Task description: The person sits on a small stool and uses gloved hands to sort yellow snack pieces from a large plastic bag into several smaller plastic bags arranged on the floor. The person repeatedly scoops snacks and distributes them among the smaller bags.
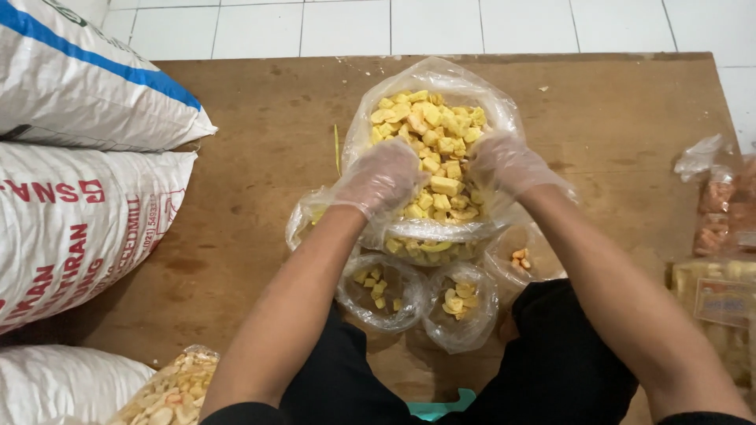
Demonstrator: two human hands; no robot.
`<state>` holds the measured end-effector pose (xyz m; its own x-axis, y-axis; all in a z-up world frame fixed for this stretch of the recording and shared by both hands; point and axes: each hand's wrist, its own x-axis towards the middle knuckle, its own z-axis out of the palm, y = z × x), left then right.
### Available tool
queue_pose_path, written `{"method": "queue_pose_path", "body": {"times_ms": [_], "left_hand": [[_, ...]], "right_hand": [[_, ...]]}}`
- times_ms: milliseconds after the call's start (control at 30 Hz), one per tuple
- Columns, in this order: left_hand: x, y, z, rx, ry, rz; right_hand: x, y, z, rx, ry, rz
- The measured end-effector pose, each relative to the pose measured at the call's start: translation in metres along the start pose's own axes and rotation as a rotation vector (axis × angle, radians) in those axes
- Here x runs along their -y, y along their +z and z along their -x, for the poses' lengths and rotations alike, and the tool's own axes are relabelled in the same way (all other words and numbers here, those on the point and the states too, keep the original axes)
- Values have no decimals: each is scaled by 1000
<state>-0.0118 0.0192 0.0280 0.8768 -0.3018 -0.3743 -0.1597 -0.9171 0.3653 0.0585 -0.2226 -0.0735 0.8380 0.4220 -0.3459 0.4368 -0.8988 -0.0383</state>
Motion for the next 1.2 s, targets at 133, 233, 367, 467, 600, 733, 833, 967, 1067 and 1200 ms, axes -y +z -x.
{"method": "queue_pose_path", "body": {"times_ms": [133,233,367,467,600,733,833,967,1067,1200], "left_hand": [[3,-4,-1,-117,-124,358],[2,-10,6,-191,-246,782],[38,21,-12,-588,116,217],[42,9,2,-652,254,-239],[51,16,3,-741,398,-17],[48,11,9,-584,324,331],[34,-10,27,-501,334,537],[27,-18,35,-320,238,758],[32,-9,23,-524,344,352],[22,-18,31,-545,335,305]], "right_hand": [[1,-33,7,-7,139,-52],[-10,-56,18,16,246,-195],[-22,-87,53,82,298,-392],[21,-141,91,401,388,-254],[-8,-101,84,581,384,-125],[-60,-46,69,652,202,101],[-43,-70,70,555,266,106],[15,-124,93,228,387,-227],[46,-141,99,148,431,-444],[49,-125,89,50,214,-408]]}}
